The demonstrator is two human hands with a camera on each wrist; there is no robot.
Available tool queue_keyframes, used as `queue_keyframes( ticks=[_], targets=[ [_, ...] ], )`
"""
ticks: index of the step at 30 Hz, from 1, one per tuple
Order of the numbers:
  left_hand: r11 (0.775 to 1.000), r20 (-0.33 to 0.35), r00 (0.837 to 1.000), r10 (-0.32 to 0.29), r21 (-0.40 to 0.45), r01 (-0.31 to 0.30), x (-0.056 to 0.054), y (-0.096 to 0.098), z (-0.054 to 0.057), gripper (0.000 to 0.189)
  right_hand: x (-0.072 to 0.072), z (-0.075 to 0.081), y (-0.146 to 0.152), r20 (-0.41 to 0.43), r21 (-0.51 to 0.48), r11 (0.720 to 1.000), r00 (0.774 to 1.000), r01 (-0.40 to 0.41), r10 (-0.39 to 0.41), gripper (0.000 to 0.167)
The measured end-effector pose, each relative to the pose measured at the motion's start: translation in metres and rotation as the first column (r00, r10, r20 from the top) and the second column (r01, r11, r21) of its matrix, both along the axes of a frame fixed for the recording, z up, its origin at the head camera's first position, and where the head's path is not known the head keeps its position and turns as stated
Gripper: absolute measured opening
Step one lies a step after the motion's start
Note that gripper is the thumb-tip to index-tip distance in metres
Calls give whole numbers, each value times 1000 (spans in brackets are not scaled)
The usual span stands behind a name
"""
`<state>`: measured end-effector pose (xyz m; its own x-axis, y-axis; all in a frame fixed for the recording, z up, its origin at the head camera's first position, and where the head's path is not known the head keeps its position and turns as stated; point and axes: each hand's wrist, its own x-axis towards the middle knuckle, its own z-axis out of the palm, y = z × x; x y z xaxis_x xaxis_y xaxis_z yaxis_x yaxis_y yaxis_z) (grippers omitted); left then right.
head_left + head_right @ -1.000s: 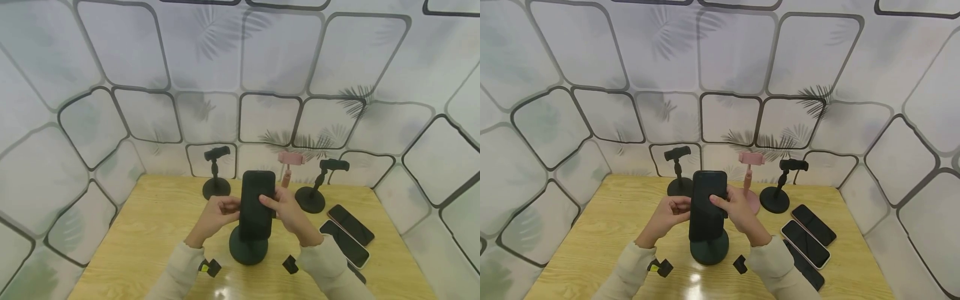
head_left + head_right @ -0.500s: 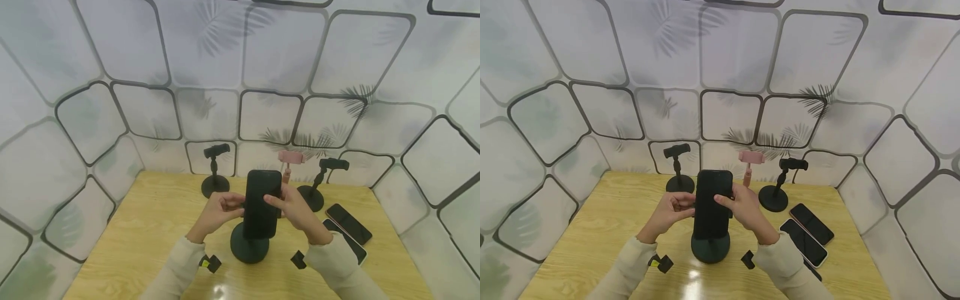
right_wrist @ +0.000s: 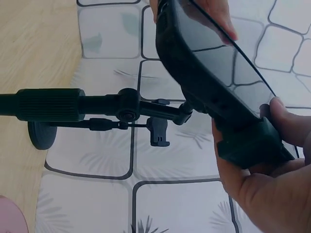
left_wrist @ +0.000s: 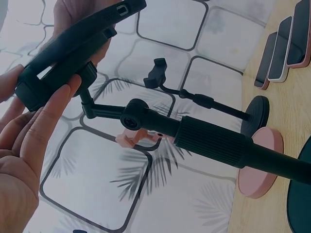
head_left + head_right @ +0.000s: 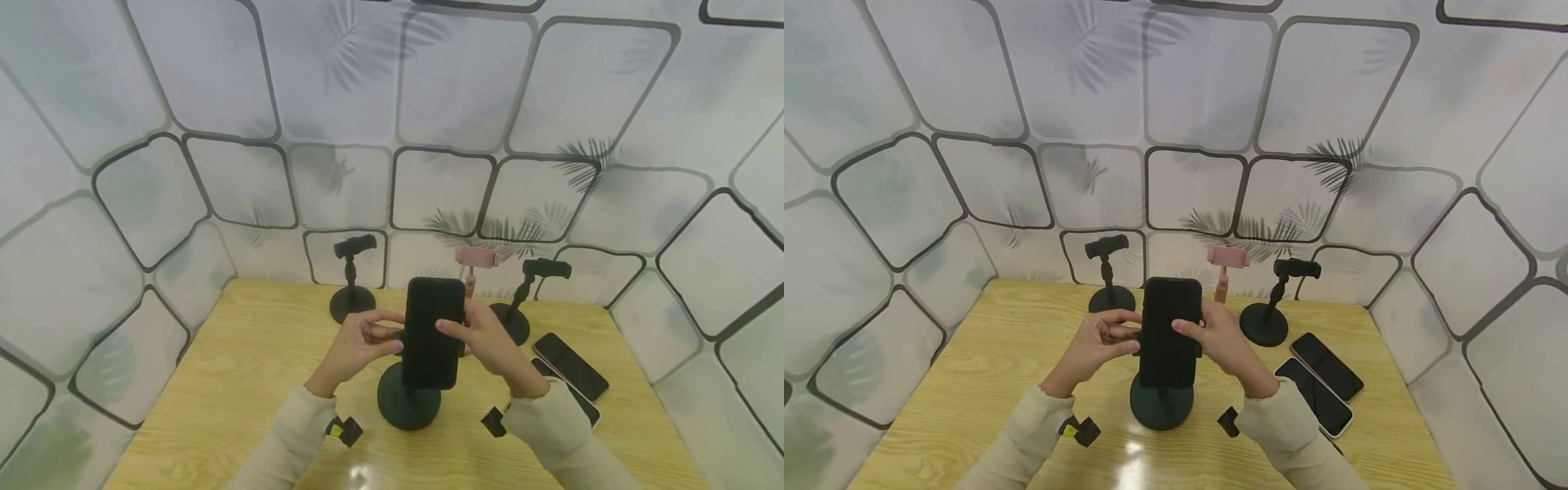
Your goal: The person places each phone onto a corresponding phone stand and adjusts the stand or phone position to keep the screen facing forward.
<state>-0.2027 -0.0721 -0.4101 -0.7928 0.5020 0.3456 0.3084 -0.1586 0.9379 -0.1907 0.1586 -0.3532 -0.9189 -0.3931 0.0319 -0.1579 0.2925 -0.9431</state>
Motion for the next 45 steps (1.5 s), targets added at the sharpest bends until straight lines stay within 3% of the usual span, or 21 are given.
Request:
queue_keyframes(
  ticks=[8, 17, 23, 34, 37, 42, 45],
  targets=[
    [999, 17, 1000, 18, -42, -17, 1, 2, 3, 41, 0, -5, -1, -80, 86, 996, 996, 36, -29, 37],
    [993, 2, 998, 67, -97, -66, 4, 2, 5, 38, -2, -13, -4, -112, -37, 999, 994, 14, -18, 42],
    [992, -2, 997, 78, -102, -78, 4, 3, 4, 40, -2, -16, -5, -96, -47, 999, 995, 18, -22, 43],
    [974, -20, 992, 122, -190, -124, 5, 2, 6, 40, 2, -32, -7, -198, -126, 992, 979, 29, -53, 39],
    [970, -22, 992, 123, -208, -125, 5, 2, 5, 41, 2, -40, -11, -308, -157, 987, 949, 20, -68, 35],
    [969, -33, 991, 130, -209, -134, 5, 1, 0, 42, -1, -51, -17, -519, -183, 983, 846, 29, -121, 30],
    [970, -63, 986, 155, -182, -164, 6, 4, -5, 38, -1, -53, -19, -540, -208, 977, 828, 41, -150, 29]
  ],
)
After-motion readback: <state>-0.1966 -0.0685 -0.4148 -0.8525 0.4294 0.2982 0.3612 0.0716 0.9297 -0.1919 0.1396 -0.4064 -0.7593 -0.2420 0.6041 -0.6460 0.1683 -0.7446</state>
